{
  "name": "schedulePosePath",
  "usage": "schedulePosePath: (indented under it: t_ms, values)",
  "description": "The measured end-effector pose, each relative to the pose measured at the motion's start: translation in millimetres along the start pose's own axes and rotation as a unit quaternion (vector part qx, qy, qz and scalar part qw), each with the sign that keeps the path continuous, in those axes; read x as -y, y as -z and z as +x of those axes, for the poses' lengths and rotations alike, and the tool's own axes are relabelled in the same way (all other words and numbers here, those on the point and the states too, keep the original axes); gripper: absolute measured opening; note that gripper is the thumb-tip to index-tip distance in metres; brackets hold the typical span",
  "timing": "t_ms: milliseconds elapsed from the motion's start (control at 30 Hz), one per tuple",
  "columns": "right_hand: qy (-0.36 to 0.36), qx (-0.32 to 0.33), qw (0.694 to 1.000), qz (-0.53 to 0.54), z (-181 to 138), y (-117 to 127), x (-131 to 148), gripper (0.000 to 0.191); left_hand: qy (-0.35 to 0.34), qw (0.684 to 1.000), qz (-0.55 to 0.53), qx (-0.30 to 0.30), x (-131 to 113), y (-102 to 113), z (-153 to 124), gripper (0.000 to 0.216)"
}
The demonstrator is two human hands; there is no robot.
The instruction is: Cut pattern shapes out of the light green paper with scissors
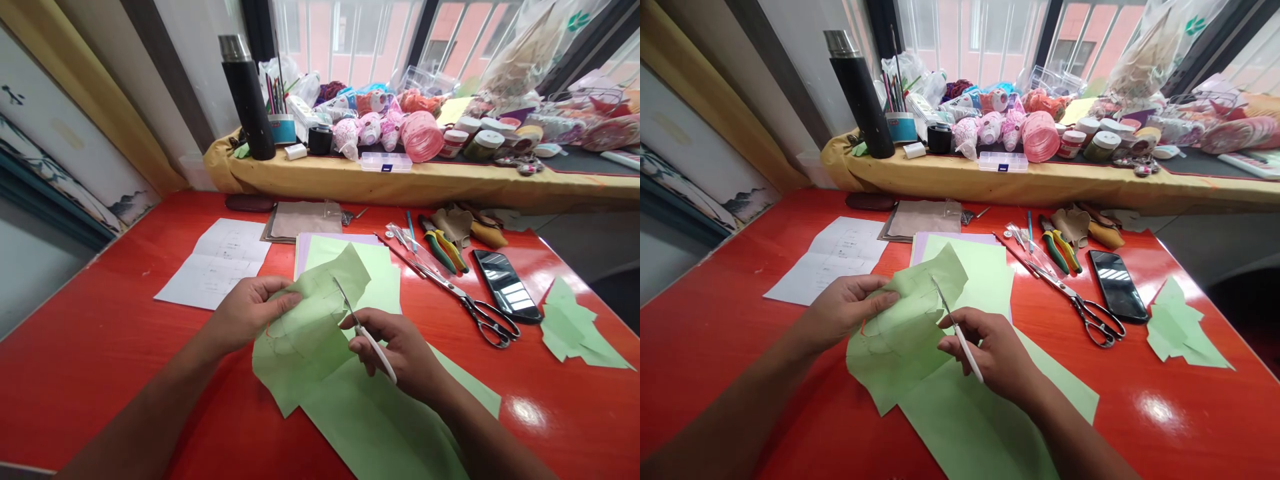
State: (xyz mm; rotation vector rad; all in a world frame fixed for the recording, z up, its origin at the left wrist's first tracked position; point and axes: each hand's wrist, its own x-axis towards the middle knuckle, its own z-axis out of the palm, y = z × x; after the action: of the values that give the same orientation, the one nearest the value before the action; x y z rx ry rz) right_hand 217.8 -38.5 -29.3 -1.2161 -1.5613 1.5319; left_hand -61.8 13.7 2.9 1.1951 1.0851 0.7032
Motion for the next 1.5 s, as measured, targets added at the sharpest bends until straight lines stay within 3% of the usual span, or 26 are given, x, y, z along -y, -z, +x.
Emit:
schedulePosePath:
  t_ms: [333,900,1500]
  values:
    - [0.004,0.001,1.0,-0.017,-1,-1,8,0.047,-0.003,0.999,0.041,0.019,-6,-4,-2,0.026]
    - [0.005,0.001,1.0,-0.008,-1,-1,-2,0.051,0.014,0.998,0.061,0.033,-3,-4,-5,0.024]
    - [0.033,0.036,0.999,-0.01,-2,1,11,0.056,0.012,0.99,0.097,0.098,-12,-2,-6,0.02]
